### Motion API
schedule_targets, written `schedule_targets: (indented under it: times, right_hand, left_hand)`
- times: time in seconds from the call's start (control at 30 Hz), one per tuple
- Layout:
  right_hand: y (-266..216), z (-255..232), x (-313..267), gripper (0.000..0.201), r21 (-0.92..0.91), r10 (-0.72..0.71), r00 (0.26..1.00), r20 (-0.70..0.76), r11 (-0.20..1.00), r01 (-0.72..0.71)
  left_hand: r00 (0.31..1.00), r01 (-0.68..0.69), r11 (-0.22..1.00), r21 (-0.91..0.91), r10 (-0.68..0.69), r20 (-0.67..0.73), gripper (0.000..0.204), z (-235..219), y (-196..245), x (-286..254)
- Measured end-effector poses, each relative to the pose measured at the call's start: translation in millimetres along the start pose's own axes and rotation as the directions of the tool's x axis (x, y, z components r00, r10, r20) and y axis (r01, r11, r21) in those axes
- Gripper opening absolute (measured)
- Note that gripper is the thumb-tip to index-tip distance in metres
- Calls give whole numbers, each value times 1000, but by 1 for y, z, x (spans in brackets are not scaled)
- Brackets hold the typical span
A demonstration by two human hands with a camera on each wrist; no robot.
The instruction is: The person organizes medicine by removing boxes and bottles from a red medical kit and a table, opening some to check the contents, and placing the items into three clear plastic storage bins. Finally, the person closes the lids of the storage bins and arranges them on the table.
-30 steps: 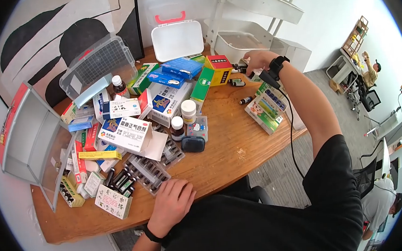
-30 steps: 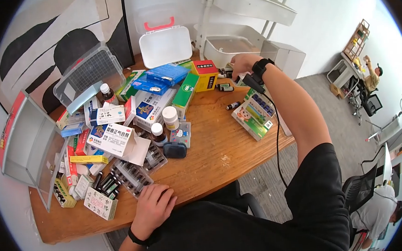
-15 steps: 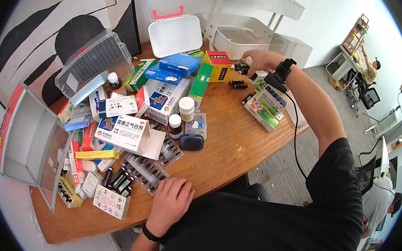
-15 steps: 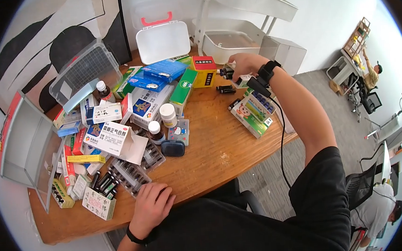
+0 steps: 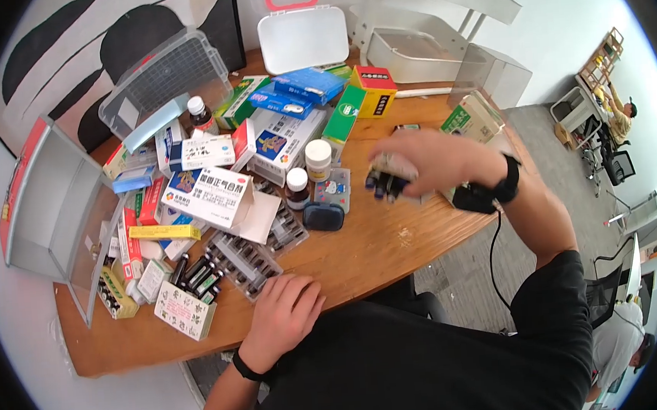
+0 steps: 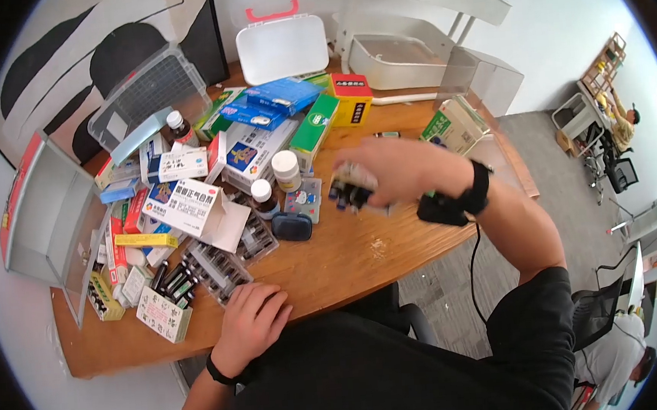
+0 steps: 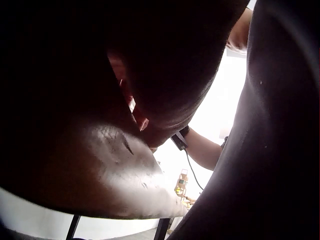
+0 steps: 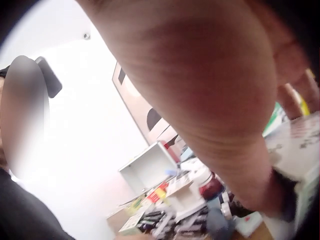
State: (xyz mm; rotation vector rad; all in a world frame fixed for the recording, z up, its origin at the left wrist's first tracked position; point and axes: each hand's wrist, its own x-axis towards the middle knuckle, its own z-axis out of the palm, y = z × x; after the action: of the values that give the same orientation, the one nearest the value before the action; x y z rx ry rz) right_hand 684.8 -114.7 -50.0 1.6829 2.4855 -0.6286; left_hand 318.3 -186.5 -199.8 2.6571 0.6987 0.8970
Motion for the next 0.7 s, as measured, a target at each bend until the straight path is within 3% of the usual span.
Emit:
schedule_targets:
  times: [0.07, 0.17, 0.23, 0.37, 0.47, 0.53, 0.7]
  right_hand:
    - [-28, 20, -10, 75, 64, 29, 993, 115, 997, -36]
    - [-38, 54, -19, 78, 80, -13, 993, 117, 997, 3]
    - [-30, 83, -21, 84, -60, -119, 992, -45, 991, 117]
    - [-24, 109, -25, 94, -83, -151, 976, -158, 987, 139]
    - [-20, 116, -33, 101, 18, -134, 966, -221, 990, 141]
    - [-13, 121, -41, 105, 66, -133, 943, -306, 985, 161]
    - [-10, 137, -57, 105, 183, -5, 935, -354, 980, 75]
  left_hand:
    - [1000, 17, 999, -30, -17, -9, 31, 0, 3, 2]
    - [1000, -11, 999, -45, 11, -7, 32, -1, 10, 9]
    - [999, -44, 997, -60, 44, 4, 34, 0, 15, 16]
    - [996, -51, 997, -54, 54, 65, 34, 3, 21, 28]
    - [980, -104, 994, -40, 110, 164, 39, 12, 27, 37]
    - [919, -233, 969, -79, 246, 307, 47, 20, 28, 43]
    - [880, -232, 969, -82, 245, 406, 59, 32, 36, 58]
